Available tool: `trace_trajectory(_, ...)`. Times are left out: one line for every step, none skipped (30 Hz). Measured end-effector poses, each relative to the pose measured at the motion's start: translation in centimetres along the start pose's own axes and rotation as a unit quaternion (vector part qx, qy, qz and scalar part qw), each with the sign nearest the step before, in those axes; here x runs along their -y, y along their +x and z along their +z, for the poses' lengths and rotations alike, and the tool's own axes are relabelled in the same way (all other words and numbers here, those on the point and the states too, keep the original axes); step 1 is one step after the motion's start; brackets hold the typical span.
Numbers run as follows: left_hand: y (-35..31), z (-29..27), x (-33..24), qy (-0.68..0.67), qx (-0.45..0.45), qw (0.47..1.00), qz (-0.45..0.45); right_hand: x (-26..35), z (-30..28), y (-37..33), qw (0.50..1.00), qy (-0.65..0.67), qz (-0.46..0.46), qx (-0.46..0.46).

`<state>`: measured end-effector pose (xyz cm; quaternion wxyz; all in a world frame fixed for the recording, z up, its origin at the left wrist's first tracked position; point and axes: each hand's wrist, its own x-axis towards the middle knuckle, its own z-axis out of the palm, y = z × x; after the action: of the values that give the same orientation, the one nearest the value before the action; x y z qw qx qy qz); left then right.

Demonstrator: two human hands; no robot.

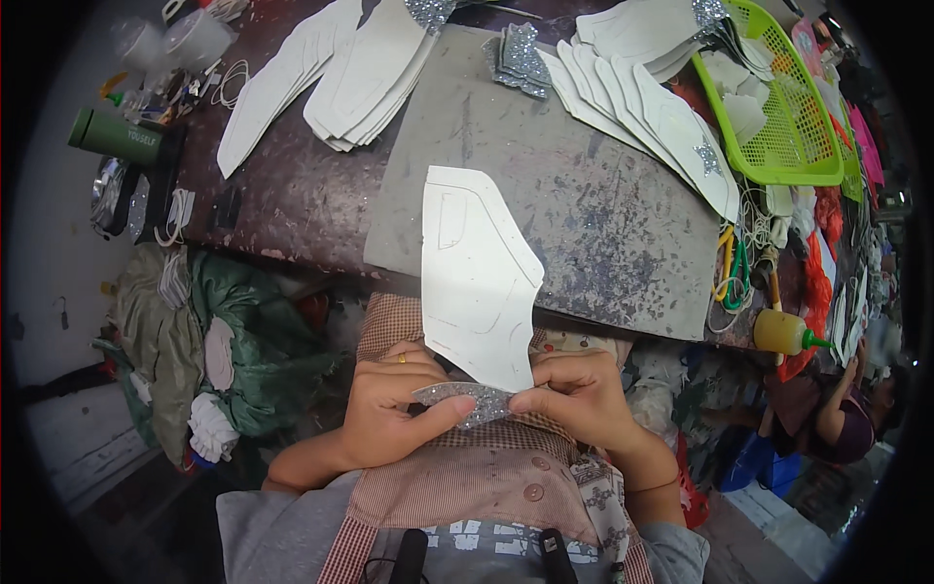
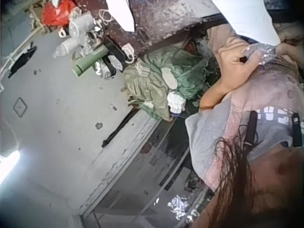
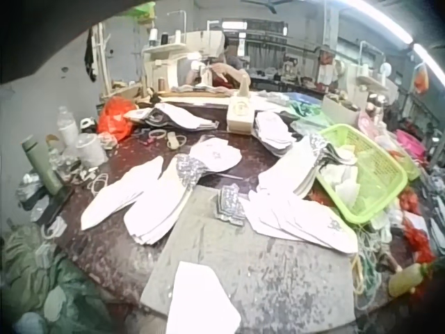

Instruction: The person sits at a workbench in a workshop and repeatedly picks up white shoe-shaped paper cutouts. They apply a silver glitter star sticker to the center of each cutout, press it down, and place the finished item into a green plastic basket. The process is repetitive and involves handling materials by hand.

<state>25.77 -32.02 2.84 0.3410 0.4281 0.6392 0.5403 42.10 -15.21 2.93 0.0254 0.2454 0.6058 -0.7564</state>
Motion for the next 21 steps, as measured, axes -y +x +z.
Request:
trace_trajectory(0.0,0.0,0.0,0.003,-0.005,1.000,0.000,0.0,0.0,0.1,1.000,0.004,0.007,0.000)
trace_trajectory(0.0,0.1,0.1,0.007,-0.009,1.000,0.001,0.0,-0.1,0.2,1.000,0.011,0.011,0.014)
trace_trajectory(0.0,0.1,0.1,0.010,-0.012,1.000,-0.005,-0.1,-0.3,0.3,0.999,0.019,0.015,0.029)
trace_trajectory(0.0,0.2,0.2,0.011,-0.014,1.000,-0.009,-0.1,-0.5,0.4,0.999,0.026,0.020,0.042)
trace_trajectory(0.0,0.3,0.2,0.013,-0.016,1.000,-0.014,-0.2,-0.7,0.5,0.998,0.035,-0.002,0.060)
trace_trajectory(0.0,0.6,0.1,-0.003,-0.028,0.999,-0.034,-0.2,-0.8,0.6,0.996,0.045,-0.024,0.078)
trace_trajectory(0.1,1.0,0.0,-0.018,-0.043,0.998,-0.052,-0.3,-0.9,0.8,0.993,0.053,-0.046,0.098)
trace_trajectory(0.1,1.2,-0.1,-0.033,-0.058,0.995,-0.070,-0.3,-0.8,0.9,0.993,0.072,-0.031,0.094)
trace_trajectory(0.0,1.2,0.0,-0.024,-0.059,0.996,-0.063,-0.4,-0.6,0.8,0.992,0.092,-0.015,0.089)
trace_trajectory(0.2,1.2,0.1,-0.014,-0.057,0.997,-0.056,-0.5,-0.4,0.8,0.990,0.114,-0.001,0.083)
trace_trajectory(0.3,1.2,0.2,-0.004,-0.055,0.997,-0.048,-0.5,0.2,0.9,0.991,0.125,-0.015,0.055)
trace_trajectory(0.4,1.2,0.0,0.005,-0.043,0.997,-0.059,-0.4,1.1,1.2,0.990,0.135,-0.030,0.026)
trace_trajectory(0.5,1.2,-0.3,0.014,-0.032,0.997,-0.069,-0.3,1.6,1.3,0.989,0.144,-0.044,-0.003)
trace_trajectory(0.5,1.2,-0.5,0.022,-0.021,0.996,-0.079,-0.3,1.5,1.3,0.992,0.126,-0.012,0.001)
trace_trajectory(0.3,1.2,-0.3,0.028,-0.018,0.997,-0.069,-0.3,1.3,1.3,0.994,0.108,0.021,0.005)
trace_trajectory(0.1,1.2,0.0,0.032,-0.014,0.998,-0.060,-0.2,1.1,1.3,0.994,0.089,0.054,0.009)
trace_trajectory(-0.1,1.2,0.2,0.037,-0.011,0.998,-0.051,-0.3,1.1,1.2,0.995,0.090,0.050,0.013)
trace_trajectory(-0.1,1.1,0.1,0.061,-0.011,0.998,-0.017,-0.4,1.2,1.2,0.995,0.091,0.045,0.018)
trace_trajectory(-0.1,1.0,0.1,0.085,-0.012,0.996,0.017,-0.5,1.2,1.2,0.995,0.092,0.041,0.023)
trace_trajectory(-0.2,1.0,0.1,0.108,-0.013,0.993,0.051,-0.6,1.1,1.2,0.995,0.089,0.039,0.033)
trace_trajectory(-0.3,0.9,0.3,0.101,-0.013,0.994,0.048,-0.6,0.9,1.2,0.995,0.085,0.037,0.044)
